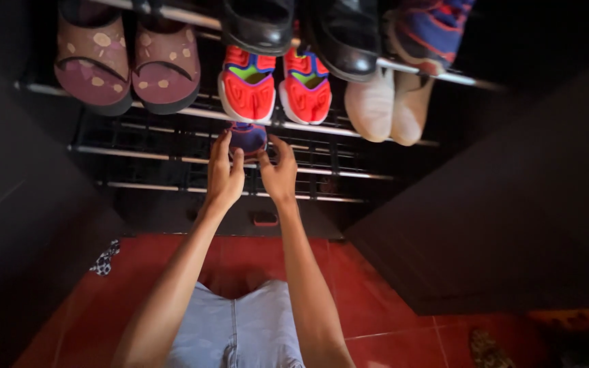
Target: Organizing and rearranging various pairs of shoes on a multi-tier shoe rack.
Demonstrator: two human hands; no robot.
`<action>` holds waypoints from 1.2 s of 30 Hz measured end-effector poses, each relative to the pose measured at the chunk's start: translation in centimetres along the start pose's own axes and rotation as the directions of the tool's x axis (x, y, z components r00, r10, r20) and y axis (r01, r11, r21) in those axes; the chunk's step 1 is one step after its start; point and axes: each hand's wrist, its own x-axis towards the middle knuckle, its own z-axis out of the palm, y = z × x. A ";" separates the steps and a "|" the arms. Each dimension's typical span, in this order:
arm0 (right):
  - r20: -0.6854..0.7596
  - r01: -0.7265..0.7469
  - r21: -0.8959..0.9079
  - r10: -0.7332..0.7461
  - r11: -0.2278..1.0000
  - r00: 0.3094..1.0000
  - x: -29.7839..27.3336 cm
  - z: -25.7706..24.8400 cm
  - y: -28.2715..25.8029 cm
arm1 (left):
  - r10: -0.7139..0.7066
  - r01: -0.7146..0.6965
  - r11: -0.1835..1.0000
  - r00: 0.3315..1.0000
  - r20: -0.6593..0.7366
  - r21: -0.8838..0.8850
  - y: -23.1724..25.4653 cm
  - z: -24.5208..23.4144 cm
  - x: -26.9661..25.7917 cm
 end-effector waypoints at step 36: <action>0.040 -0.070 -0.013 0.070 0.997 0.997 -0.8 4.4 3.2 | -0.397 0.407 0.896 0.913 0.088 -0.178 -5.0 3.8 0.1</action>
